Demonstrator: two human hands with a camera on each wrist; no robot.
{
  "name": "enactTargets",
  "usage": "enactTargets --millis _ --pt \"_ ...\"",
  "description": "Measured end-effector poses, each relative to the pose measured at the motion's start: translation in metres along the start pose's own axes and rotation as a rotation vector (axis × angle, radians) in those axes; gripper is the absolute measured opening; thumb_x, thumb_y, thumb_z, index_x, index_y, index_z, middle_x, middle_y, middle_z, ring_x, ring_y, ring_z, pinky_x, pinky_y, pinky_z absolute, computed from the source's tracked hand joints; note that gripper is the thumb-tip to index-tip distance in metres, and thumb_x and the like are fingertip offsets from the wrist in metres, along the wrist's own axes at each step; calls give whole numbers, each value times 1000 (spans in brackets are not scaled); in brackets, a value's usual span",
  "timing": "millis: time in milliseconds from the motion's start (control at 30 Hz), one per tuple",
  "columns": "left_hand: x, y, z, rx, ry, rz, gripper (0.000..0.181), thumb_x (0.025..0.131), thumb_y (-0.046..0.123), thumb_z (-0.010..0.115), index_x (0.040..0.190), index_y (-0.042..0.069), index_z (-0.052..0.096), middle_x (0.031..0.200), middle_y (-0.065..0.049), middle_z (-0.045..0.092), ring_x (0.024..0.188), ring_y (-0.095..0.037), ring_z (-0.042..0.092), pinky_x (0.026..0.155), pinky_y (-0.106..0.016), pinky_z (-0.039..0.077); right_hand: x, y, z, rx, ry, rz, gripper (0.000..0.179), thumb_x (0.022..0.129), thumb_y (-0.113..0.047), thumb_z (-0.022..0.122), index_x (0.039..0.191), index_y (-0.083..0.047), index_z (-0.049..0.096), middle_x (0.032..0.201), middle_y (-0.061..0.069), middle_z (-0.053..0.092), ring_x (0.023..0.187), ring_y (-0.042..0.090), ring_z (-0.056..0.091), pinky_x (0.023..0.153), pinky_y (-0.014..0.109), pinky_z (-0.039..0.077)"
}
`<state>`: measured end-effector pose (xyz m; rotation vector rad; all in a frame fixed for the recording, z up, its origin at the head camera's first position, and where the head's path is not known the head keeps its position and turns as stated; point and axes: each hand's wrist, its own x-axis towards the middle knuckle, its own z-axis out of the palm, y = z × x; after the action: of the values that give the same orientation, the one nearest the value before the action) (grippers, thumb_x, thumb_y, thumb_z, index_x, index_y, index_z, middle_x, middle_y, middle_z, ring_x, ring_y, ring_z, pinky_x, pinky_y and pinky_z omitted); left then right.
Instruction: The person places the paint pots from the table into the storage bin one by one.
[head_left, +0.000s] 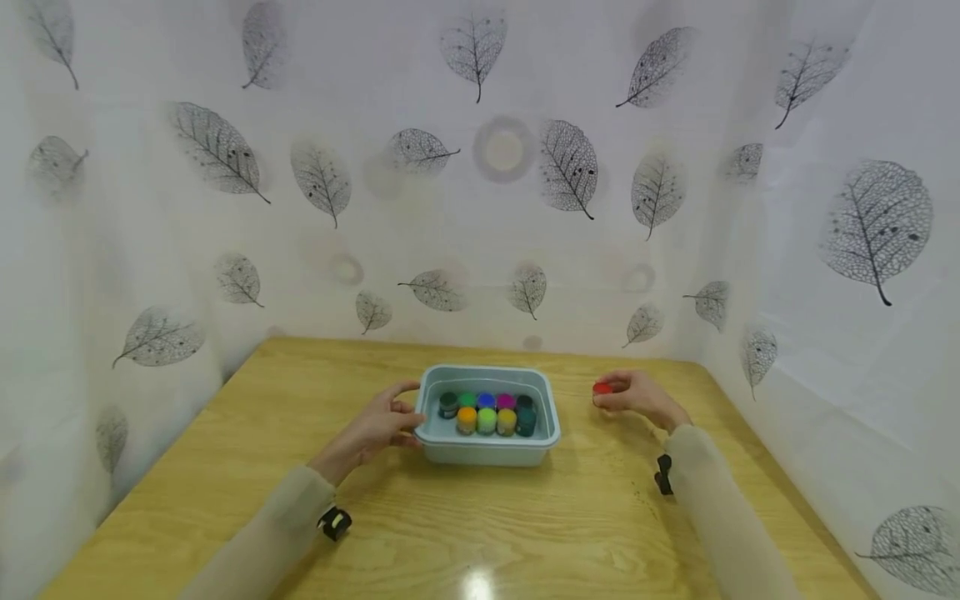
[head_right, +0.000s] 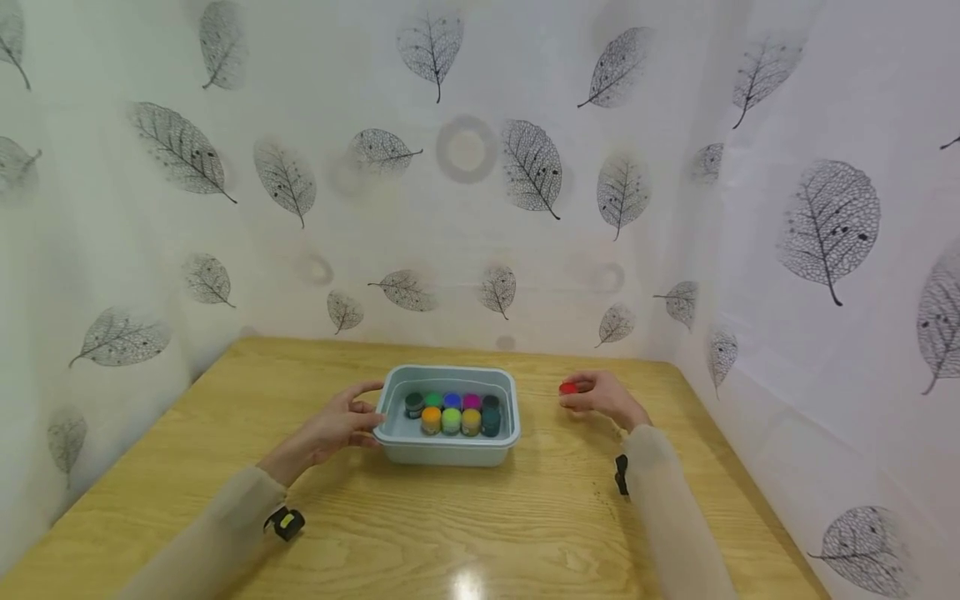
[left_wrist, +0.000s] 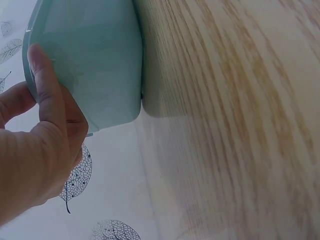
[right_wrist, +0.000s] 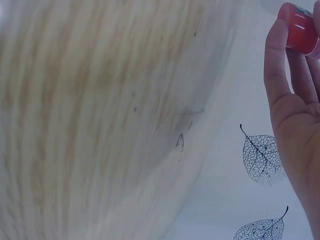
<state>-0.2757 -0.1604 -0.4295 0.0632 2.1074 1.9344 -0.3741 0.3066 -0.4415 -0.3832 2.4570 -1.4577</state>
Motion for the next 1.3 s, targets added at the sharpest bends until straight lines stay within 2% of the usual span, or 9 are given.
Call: enactTargets --millis 200,433,667,767,900,967,1167,1300 --pt "1 0 0 -11 7 -3 66 93 0 62 150 12 32 100 -12 51 80 -23 63 71 -37 63 3 -6 11 51 4 8 60 86 -20 76 133 6 50 124 22 63 98 21 69 89 44 59" --pt "2 0 -1 -8 5 -11 66 93 1 63 150 13 31 102 -12 51 81 -23 62 71 -36 63 6 -20 24 42 -20 -16 58 87 -24 76 133 2 52 123 17 66 101 19 70 94 48 56" --pt "1 2 -1 -2 5 -11 66 93 1 63 150 13 32 101 -12 51 81 -22 62 71 -36 63 9 -34 32 136 -34 -26 59 87 -21 76 135 2 50 123 14 66 106 20 68 102 48 51" --pt "0 2 -1 2 6 -9 66 93 1 63 150 13 32 100 -11 51 80 -22 62 70 -36 63 9 -42 36 195 -47 -38 58 89 -19 74 136 2 48 120 8 66 105 17 67 99 41 53" --pt "0 2 -1 8 10 -9 67 93 2 63 151 13 31 101 -11 51 79 -22 62 70 -36 63 8 -54 43 319 -59 -45 48 92 -12 69 133 2 49 112 1 66 99 13 66 87 26 56" --pt "-1 2 -1 8 13 -12 67 93 2 63 151 13 32 101 -11 52 79 -22 62 69 -36 63 7 -59 48 382 -51 -49 41 93 -9 67 129 1 50 109 0 66 96 12 66 83 23 56" --pt "-1 2 -1 8 12 -12 67 93 2 63 151 14 32 103 -12 52 81 -22 62 71 -37 63 6 -71 67 506 5 -98 22 92 -3 66 111 -7 57 98 -1 68 86 11 68 76 19 57" --pt "-1 5 0 13 11 -13 67 93 2 63 151 13 31 104 -13 53 82 -23 63 73 -38 63 7 -77 78 541 7 -130 20 90 1 66 105 -11 59 94 -2 67 81 9 65 72 18 55"
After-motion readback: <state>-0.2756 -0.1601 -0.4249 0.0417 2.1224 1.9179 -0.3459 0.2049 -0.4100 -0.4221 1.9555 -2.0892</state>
